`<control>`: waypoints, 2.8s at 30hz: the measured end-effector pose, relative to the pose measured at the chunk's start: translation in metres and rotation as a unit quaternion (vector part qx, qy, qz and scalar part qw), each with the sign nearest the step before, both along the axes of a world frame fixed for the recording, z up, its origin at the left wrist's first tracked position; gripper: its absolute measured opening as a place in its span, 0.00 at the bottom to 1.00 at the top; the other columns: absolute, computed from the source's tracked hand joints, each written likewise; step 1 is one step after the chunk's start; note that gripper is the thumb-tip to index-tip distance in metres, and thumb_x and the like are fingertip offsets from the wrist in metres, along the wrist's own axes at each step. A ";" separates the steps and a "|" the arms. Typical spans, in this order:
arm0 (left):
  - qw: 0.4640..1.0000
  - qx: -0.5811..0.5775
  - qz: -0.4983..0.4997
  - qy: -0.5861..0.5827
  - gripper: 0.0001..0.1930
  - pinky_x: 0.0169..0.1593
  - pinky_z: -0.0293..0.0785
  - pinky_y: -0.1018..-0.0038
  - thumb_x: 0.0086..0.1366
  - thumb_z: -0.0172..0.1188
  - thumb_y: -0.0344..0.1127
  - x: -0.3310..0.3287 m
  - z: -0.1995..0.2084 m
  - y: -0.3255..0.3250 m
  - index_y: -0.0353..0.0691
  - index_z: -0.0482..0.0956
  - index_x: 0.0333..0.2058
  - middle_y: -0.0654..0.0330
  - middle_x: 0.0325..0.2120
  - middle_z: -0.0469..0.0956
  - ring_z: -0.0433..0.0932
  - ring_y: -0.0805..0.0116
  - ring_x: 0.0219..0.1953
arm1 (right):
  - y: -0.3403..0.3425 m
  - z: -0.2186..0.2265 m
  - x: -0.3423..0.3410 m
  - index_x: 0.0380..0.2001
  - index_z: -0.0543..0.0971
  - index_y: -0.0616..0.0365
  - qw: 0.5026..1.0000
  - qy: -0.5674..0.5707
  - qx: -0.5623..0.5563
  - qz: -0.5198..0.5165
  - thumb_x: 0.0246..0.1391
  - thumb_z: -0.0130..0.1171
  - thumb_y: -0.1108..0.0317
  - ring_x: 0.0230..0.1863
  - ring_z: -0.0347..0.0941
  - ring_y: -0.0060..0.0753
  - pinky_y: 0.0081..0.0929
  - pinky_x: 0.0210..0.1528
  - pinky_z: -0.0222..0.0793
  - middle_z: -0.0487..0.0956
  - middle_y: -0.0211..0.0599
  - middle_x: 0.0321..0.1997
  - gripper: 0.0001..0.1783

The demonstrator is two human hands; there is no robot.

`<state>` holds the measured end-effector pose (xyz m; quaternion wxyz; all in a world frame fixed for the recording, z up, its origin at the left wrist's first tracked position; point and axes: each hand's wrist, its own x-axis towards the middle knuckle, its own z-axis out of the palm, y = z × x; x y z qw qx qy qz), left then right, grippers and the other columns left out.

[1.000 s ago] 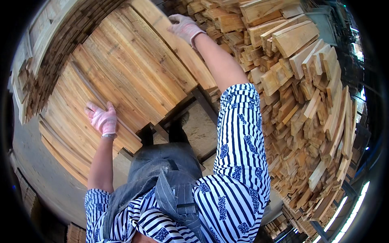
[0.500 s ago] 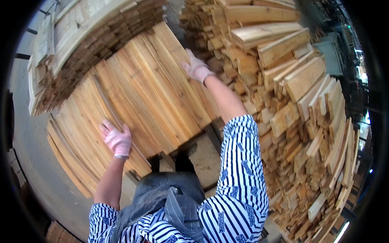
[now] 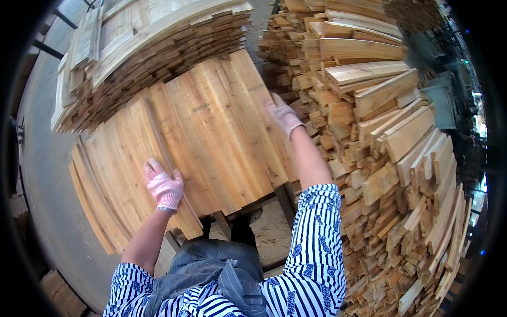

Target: The person repeatedly picks up wooden planks from a large pile and stacks them onto a pallet. They handle the planks by hand, arranging them in layers to build a neat stack. The task involves continuous lifting and placing of the wood pieces.

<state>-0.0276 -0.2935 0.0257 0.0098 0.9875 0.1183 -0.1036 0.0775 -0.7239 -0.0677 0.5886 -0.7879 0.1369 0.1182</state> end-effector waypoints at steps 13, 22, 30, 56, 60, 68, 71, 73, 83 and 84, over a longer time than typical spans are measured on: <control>0.986 -0.169 -0.011 -0.005 0.54 0.72 0.56 0.57 0.54 0.72 0.48 0.007 0.004 0.014 0.38 0.48 0.72 0.39 0.71 0.48 0.53 0.39 0.71 | -0.035 -0.010 -0.029 0.69 0.65 0.62 0.994 0.063 -0.091 0.004 0.74 0.36 0.48 0.75 0.57 0.29 0.25 0.75 0.48 0.65 0.37 0.74 0.33; 0.994 -0.109 0.000 -0.015 0.58 0.69 0.59 0.51 0.52 0.72 0.54 -0.002 -0.014 0.019 0.37 0.46 0.72 0.32 0.67 0.55 0.58 0.33 0.68 | -0.006 0.009 -0.037 0.66 0.69 0.63 0.991 0.063 -0.122 0.004 0.73 0.38 0.46 0.71 0.64 0.33 0.26 0.72 0.55 0.72 0.39 0.68 0.34; 0.998 -0.035 -0.046 -0.015 0.52 0.70 0.54 0.50 0.61 0.58 0.60 -0.005 -0.027 0.020 0.34 0.45 0.73 0.32 0.68 0.56 0.58 0.37 0.69 | -0.035 -0.044 -0.050 0.61 0.73 0.67 0.964 -0.046 -0.258 -0.038 0.71 0.46 0.55 0.64 0.71 0.39 0.30 0.67 0.64 0.76 0.49 0.63 0.27; 0.942 -0.129 0.307 0.038 0.65 0.74 0.46 0.52 0.51 0.66 0.72 0.002 0.047 0.321 0.34 0.43 0.73 0.42 0.73 0.49 0.49 0.44 0.75 | 0.334 0.136 -0.111 0.74 0.51 0.51 0.875 0.040 -0.390 0.283 0.43 0.75 0.51 0.58 0.73 0.55 0.41 0.65 0.67 0.73 0.55 0.61 0.60; 0.940 -0.084 0.326 0.061 0.64 0.68 0.61 0.53 0.46 0.72 0.67 0.037 -0.008 0.345 0.36 0.48 0.72 0.42 0.67 0.62 0.63 0.45 0.69 | 0.342 0.118 -0.111 0.69 0.60 0.55 0.821 -0.035 -0.501 0.273 0.42 0.74 0.49 0.61 0.69 0.54 0.44 0.64 0.66 0.73 0.50 0.59 0.54; 0.940 -0.141 0.309 -0.024 0.37 0.38 0.79 0.62 0.42 0.79 0.46 0.044 0.008 0.347 0.32 0.70 0.45 0.50 0.38 0.80 0.80 0.57 0.36 | 0.346 0.147 -0.085 0.68 0.62 0.50 0.805 0.063 -0.503 0.308 0.48 0.67 0.40 0.63 0.67 0.43 0.41 0.64 0.62 0.71 0.42 0.60 0.49; 0.860 -0.418 0.291 -0.034 0.29 0.27 0.75 0.68 0.47 0.77 0.35 0.030 -0.002 0.371 0.29 0.70 0.43 0.55 0.29 0.78 0.76 0.65 0.25 | 0.342 0.153 -0.081 0.64 0.65 0.49 0.824 0.090 -0.474 0.296 0.47 0.70 0.45 0.62 0.69 0.42 0.41 0.61 0.66 0.73 0.42 0.60 0.45; 0.816 -0.459 0.349 -0.048 0.39 0.44 0.81 0.67 0.53 0.77 0.32 0.021 -0.020 0.367 0.25 0.63 0.58 0.49 0.43 0.78 0.80 0.63 0.41 | 0.335 0.152 -0.081 0.65 0.65 0.50 0.853 0.086 -0.438 0.269 0.48 0.68 0.44 0.62 0.69 0.43 0.42 0.62 0.65 0.72 0.42 0.61 0.44; 0.980 -0.006 0.197 -0.022 0.48 0.64 0.69 0.63 0.62 0.66 0.58 0.005 -0.037 0.184 0.26 0.57 0.67 0.43 0.64 0.66 0.70 0.51 0.62 | 0.170 0.176 -0.082 0.75 0.56 0.29 0.843 0.126 -0.524 0.014 0.55 0.62 0.40 0.67 0.62 0.49 0.44 0.68 0.60 0.66 0.48 0.67 0.46; 0.982 0.005 0.186 -0.013 0.49 0.64 0.69 0.62 0.62 0.63 0.61 0.007 -0.045 0.185 0.26 0.56 0.67 0.44 0.65 0.64 0.69 0.50 0.63 | 0.150 0.172 -0.077 0.74 0.57 0.27 0.835 0.135 -0.534 -0.002 0.55 0.62 0.39 0.67 0.61 0.49 0.44 0.69 0.59 0.65 0.48 0.68 0.46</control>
